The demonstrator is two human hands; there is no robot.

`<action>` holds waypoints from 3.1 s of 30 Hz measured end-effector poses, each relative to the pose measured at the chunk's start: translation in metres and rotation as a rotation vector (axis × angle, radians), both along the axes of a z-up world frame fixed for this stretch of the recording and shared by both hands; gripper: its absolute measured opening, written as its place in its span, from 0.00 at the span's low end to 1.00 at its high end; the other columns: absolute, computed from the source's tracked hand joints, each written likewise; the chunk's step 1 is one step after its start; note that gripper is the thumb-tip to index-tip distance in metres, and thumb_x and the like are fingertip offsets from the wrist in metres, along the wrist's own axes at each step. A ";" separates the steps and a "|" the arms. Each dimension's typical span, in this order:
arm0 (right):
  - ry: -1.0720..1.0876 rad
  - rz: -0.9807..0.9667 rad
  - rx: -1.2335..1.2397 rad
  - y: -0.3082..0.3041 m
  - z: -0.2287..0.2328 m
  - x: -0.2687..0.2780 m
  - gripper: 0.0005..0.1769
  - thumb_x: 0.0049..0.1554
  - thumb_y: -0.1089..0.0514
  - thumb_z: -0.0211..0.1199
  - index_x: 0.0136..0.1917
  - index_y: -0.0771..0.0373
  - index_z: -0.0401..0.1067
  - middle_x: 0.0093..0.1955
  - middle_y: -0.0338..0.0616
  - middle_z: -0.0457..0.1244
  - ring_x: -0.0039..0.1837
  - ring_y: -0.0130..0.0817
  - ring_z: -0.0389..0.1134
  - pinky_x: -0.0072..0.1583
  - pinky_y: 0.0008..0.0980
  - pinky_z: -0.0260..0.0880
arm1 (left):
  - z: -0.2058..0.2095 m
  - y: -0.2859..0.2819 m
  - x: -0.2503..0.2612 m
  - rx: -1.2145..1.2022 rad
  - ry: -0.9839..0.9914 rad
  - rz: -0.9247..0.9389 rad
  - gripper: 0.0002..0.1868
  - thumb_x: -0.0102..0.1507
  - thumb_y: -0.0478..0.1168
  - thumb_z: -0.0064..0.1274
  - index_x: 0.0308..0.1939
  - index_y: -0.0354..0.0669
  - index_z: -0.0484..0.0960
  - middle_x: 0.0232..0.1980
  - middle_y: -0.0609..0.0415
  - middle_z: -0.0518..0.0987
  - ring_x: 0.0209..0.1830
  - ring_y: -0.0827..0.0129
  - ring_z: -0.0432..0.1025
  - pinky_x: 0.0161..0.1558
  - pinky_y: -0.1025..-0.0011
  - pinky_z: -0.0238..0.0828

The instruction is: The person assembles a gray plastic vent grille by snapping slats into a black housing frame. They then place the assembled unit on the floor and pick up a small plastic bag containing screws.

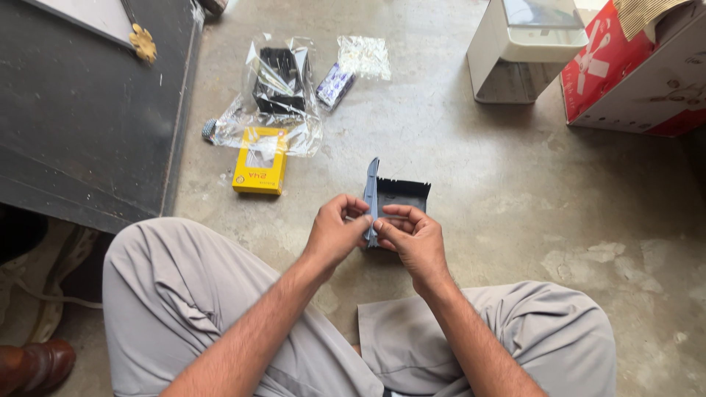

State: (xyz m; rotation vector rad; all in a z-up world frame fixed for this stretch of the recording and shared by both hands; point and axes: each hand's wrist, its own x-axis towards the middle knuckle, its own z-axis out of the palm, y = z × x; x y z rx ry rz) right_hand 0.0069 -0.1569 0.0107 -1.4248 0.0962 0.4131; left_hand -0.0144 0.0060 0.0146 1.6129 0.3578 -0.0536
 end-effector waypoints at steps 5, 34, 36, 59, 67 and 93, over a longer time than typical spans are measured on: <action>0.021 0.013 -0.026 0.000 -0.001 0.002 0.19 0.54 0.59 0.70 0.58 0.66 0.74 0.44 0.46 0.74 0.45 0.27 0.74 0.47 0.26 0.77 | 0.008 -0.003 -0.015 0.072 0.031 0.050 0.19 0.59 0.36 0.59 0.54 0.39 0.76 0.38 0.55 0.82 0.34 0.75 0.78 0.33 0.75 0.79; 0.097 -0.042 0.088 0.008 -0.027 0.005 0.10 0.55 0.62 0.69 0.50 0.65 0.74 0.42 0.40 0.71 0.43 0.24 0.71 0.42 0.22 0.72 | 0.000 -0.019 -0.027 0.451 -0.105 0.126 0.20 0.53 0.38 0.66 0.49 0.39 0.86 0.37 0.53 0.84 0.29 0.73 0.80 0.34 0.73 0.80; 0.078 -0.046 0.074 0.007 -0.022 0.004 0.11 0.55 0.63 0.69 0.50 0.66 0.74 0.41 0.42 0.71 0.42 0.25 0.70 0.43 0.23 0.72 | 0.009 -0.022 -0.031 0.487 -0.114 0.092 0.22 0.53 0.37 0.66 0.51 0.39 0.85 0.38 0.53 0.83 0.30 0.72 0.80 0.35 0.73 0.80; 0.098 -0.030 -0.051 0.009 -0.005 0.005 0.12 0.56 0.59 0.69 0.52 0.64 0.74 0.44 0.44 0.72 0.46 0.25 0.73 0.47 0.25 0.77 | 0.019 -0.027 -0.030 0.533 -0.070 0.004 0.27 0.58 0.33 0.59 0.63 0.39 0.79 0.39 0.53 0.79 0.35 0.72 0.81 0.41 0.73 0.84; 0.091 -0.044 -0.046 0.009 -0.017 0.008 0.11 0.56 0.60 0.68 0.52 0.64 0.75 0.45 0.44 0.72 0.47 0.25 0.74 0.47 0.25 0.78 | 0.020 -0.027 -0.029 0.544 -0.162 0.013 0.24 0.59 0.32 0.58 0.60 0.35 0.79 0.39 0.50 0.79 0.36 0.67 0.81 0.41 0.70 0.83; 0.098 -0.402 0.156 0.048 -0.024 0.052 0.06 0.55 0.66 0.68 0.43 0.65 0.71 0.39 0.42 0.71 0.41 0.25 0.74 0.40 0.21 0.75 | 0.004 0.004 0.043 0.312 -0.132 0.143 0.11 0.63 0.34 0.59 0.48 0.35 0.87 0.41 0.53 0.88 0.37 0.77 0.80 0.39 0.78 0.78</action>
